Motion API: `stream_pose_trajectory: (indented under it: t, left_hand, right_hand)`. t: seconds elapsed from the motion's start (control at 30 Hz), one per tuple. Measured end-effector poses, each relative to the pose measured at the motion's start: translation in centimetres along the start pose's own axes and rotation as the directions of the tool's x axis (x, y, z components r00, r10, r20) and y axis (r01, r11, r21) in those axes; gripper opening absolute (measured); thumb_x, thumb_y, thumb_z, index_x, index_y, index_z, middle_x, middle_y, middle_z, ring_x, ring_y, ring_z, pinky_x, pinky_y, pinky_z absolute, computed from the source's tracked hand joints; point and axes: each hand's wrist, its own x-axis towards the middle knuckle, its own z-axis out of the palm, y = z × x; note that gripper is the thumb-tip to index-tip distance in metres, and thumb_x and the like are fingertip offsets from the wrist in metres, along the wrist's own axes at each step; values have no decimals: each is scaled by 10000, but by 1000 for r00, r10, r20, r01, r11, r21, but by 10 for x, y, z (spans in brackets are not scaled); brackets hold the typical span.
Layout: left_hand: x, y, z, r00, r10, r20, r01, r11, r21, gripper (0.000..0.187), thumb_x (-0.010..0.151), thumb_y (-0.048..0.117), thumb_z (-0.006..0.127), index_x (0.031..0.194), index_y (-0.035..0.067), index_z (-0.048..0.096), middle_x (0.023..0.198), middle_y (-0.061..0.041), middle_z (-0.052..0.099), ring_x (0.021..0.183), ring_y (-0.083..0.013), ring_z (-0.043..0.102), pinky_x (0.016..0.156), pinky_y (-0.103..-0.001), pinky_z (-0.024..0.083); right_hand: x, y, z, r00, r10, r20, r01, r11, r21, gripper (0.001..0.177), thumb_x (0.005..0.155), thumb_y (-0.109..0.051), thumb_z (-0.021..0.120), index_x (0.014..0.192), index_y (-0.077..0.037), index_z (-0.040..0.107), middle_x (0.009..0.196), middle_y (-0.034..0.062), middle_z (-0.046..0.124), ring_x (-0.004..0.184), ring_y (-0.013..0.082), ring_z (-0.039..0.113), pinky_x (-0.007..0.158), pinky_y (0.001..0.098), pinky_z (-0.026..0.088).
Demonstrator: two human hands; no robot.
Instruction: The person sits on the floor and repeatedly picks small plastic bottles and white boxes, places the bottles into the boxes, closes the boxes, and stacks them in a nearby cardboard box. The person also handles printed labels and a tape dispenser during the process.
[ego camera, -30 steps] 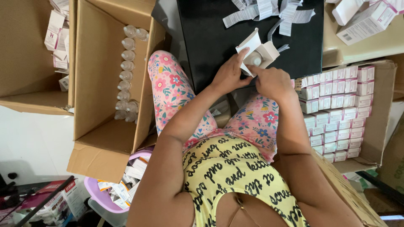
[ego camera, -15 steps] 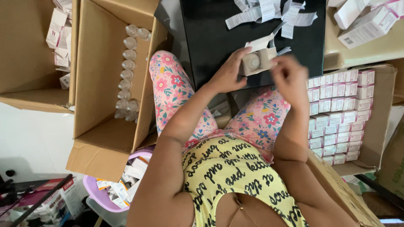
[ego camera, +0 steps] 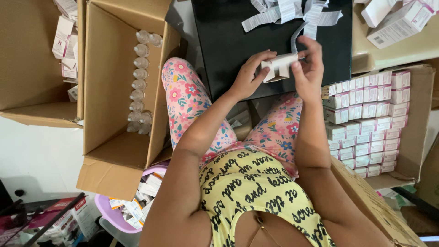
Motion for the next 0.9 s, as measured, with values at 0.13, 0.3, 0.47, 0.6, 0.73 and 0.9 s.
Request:
stream_pose_trajectory:
  t: [0.13,0.3,0.47,0.6,0.73,0.9]
  left_hand:
    - [0,8,-11,997,40,64,-38,999,-37,433,916,84,672,1342,95,593,1505,-131,569,1475,-329,493,1240,-424,388]
    - [-1,13,-18,992,74,107,-61,991,-117,442,923,191,700,1335,94,573,1543,-150,479,1459,-330,467,1227,-415,360]
    - [2,12,-10,998,-10,70,12,1000,-28,325,972,150,712,1277,110,605,1541,-142,522,1449,-320,509,1212,-407,408]
    - [2,13,-10,997,-6,77,9,999,-38,337,958,137,713,1274,107,598,1533,-135,521,1439,-318,518,1204,-408,416]
    - [3,20,-15,994,61,96,-60,998,-18,433,886,173,770,1264,95,572,1496,-154,494,1394,-340,503,1169,-424,406]
    - [4,21,-15,988,75,134,-92,987,129,378,937,199,760,1262,115,585,1522,-168,477,1407,-373,503,1176,-442,435]
  right_hand:
    - [-2,-9,1,999,15,46,-12,998,-59,170,1003,49,699,1166,3,688,1305,85,639,1046,146,581,870,249,488]
    - [-14,-10,3,1000,7,27,2,945,-327,144,928,88,772,1053,25,737,1226,128,687,1125,236,672,980,321,527]
    - [-19,-11,12,997,-77,10,72,874,-481,155,900,65,802,1028,1,743,1234,136,673,1049,262,665,940,337,545]
    - [-23,-10,15,976,-216,39,192,755,-627,173,860,33,852,989,-18,747,1200,111,678,1016,288,612,889,366,524]
    - [-29,-3,13,956,-291,29,236,709,-665,207,835,14,871,993,-29,746,1152,117,650,980,287,582,857,381,511]
    - [-33,13,16,937,-351,-7,255,695,-673,239,850,21,893,1017,-32,730,1127,114,662,937,275,600,816,375,521]
